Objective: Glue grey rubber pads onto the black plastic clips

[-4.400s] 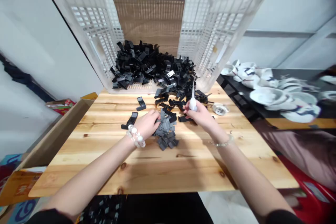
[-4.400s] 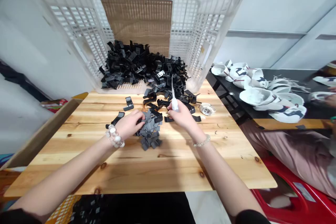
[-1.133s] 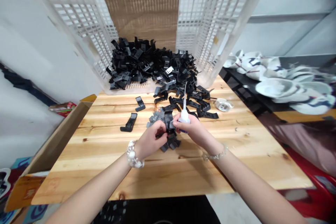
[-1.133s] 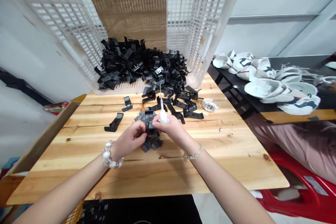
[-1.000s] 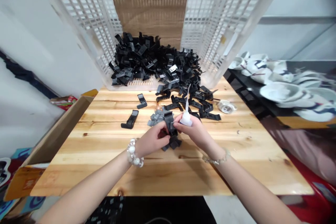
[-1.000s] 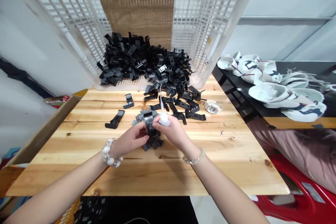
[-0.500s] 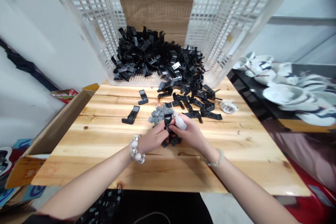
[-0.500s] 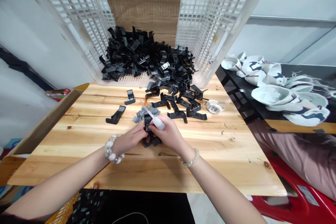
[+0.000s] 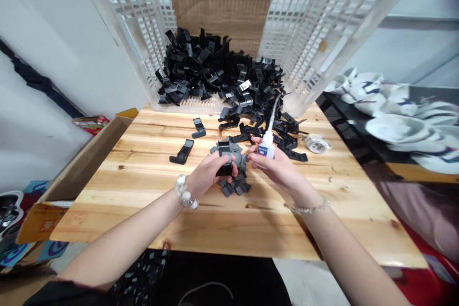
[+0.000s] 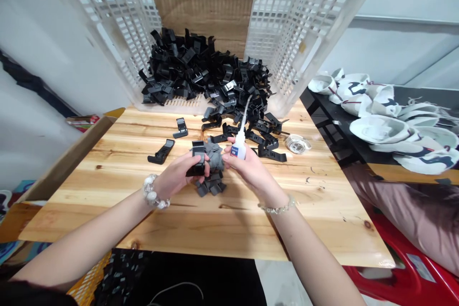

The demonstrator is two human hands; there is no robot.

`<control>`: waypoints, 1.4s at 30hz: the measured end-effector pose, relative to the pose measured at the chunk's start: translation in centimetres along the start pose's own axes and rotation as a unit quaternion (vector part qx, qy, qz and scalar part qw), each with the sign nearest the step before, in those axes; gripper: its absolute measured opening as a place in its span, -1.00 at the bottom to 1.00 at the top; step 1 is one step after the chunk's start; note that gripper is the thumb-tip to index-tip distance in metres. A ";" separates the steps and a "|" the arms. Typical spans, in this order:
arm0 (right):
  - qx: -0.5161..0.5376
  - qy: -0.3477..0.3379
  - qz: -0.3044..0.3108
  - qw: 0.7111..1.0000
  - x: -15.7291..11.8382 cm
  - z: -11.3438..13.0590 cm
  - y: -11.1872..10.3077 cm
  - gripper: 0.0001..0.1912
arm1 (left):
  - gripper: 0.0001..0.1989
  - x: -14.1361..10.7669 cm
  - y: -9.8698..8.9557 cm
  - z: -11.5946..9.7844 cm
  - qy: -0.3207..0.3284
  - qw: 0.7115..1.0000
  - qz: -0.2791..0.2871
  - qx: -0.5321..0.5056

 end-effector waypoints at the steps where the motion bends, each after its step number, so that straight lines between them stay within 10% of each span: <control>1: -0.023 -0.002 -0.003 1.000 0.2 0.1 -0.3 -0.53 | -0.80 0.0 -0.2 0.0 -0.003 1.000 -0.011 0.002; 17: 0.148 -0.086 -0.132 0.976 1.3 3.5 -5.4 -0.67 | -0.80 0.1 0.0 0.5 -0.006 0.998 0.006 0.059; 42: 0.008 -0.229 -0.200 0.953 -0.3 6.7 -7.0 -0.80 | -0.79 -0.5 0.9 2.2 -0.105 0.992 0.039 0.051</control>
Point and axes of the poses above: each hand's wrist, its own x-axis towards the middle knuckle, its own y-axis out of the palm, z = x × y, the point moved 10 cm from there along x, towards the middle knuckle, and after that the axes turned 6 degrees about -z, right-handed, at the moved point
